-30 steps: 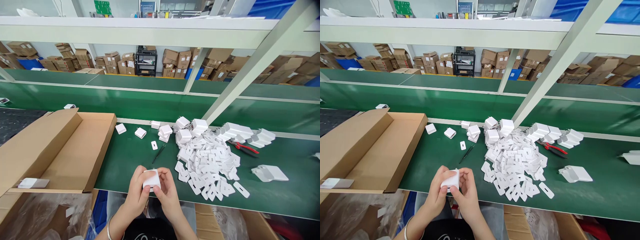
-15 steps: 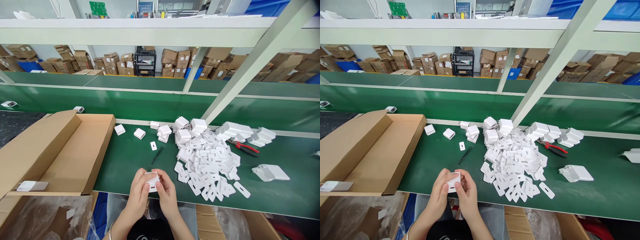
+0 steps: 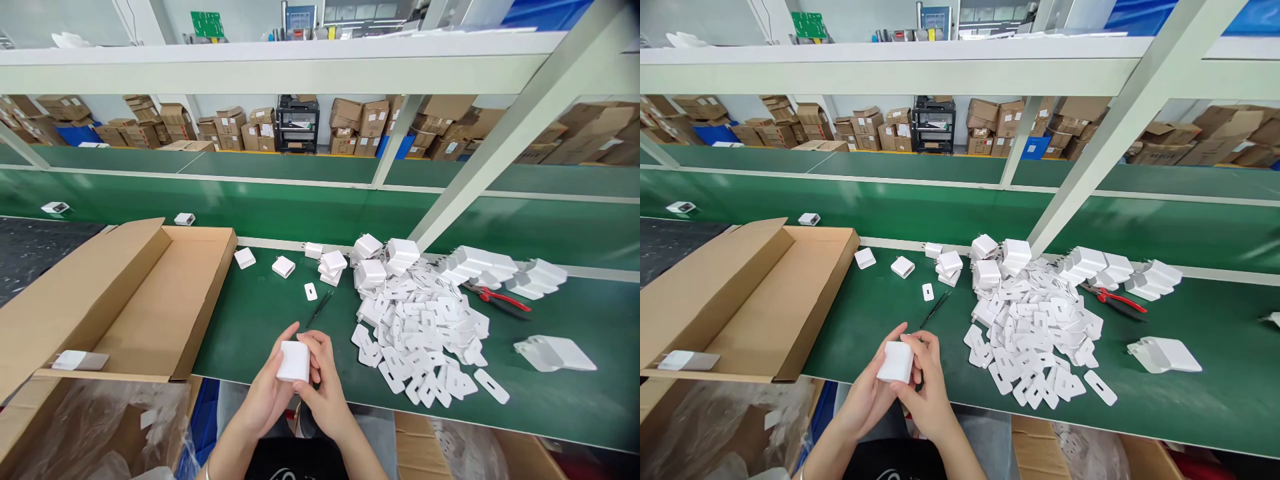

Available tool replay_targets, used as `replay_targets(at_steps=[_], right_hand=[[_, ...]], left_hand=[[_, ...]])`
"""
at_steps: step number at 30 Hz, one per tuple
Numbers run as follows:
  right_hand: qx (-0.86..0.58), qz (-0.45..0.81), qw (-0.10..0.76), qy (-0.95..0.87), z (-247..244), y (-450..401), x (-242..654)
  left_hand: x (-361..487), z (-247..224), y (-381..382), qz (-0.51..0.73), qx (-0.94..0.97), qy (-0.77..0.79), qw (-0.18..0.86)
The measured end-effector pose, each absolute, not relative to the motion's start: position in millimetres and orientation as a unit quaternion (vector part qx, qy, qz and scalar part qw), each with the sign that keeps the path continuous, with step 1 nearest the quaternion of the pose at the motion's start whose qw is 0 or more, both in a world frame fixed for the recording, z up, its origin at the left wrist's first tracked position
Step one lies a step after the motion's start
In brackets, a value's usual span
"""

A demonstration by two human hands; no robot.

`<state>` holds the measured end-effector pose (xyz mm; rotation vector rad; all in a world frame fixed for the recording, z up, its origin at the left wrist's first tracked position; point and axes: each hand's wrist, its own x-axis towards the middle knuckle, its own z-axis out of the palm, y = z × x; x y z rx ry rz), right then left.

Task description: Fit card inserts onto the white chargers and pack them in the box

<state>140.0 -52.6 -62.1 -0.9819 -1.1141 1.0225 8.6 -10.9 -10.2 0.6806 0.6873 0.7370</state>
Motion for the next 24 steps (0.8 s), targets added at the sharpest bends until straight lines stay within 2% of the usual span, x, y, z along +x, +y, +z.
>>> replay_targets(at_steps=[4, 7, 9, 11, 13, 14, 16, 18, 21, 24], right_hand=[[-0.447, 0.446, 0.601, -0.490, -66, -51, 141], [-0.460, 0.455, 0.625, -0.437, -75, -48, 142], [-0.464, 0.465, 0.638, -0.402, -81, -46, 142], [-0.467, 0.465, 0.638, -0.398, -84, -46, 142], [-0.475, 0.454, 0.626, -0.420, -86, -46, 141], [-0.480, 0.444, 0.621, -0.433, -86, -47, 141], [-0.483, 0.421, 0.617, -0.457, -86, -48, 140], [-0.481, 0.400, 0.618, -0.476, -86, -48, 140], [-0.483, 0.380, 0.612, -0.498, -87, -46, 140], [-0.487, 0.376, 0.593, -0.519, -84, -46, 140]], left_hand=[[-4, 0, -13, 0.385, 0.374, 0.330, 0.776], [-36, 25, -2, 0.419, 0.526, 0.389, 0.630], [-66, 49, 14, 0.415, 0.646, 0.469, 0.437], [-103, 75, 38, 0.354, 0.721, 0.567, 0.182], [-143, 98, 64, 0.246, 0.701, 0.669, -0.035], [-164, 107, 76, 0.190, 0.668, 0.712, -0.101], [-204, 118, 97, 0.098, 0.603, 0.775, -0.160], [-238, 119, 110, 0.044, 0.575, 0.799, -0.168], [-271, 109, 117, -0.018, 0.607, 0.776, -0.170], [-286, 94, 114, -0.059, 0.604, 0.764, -0.219]])
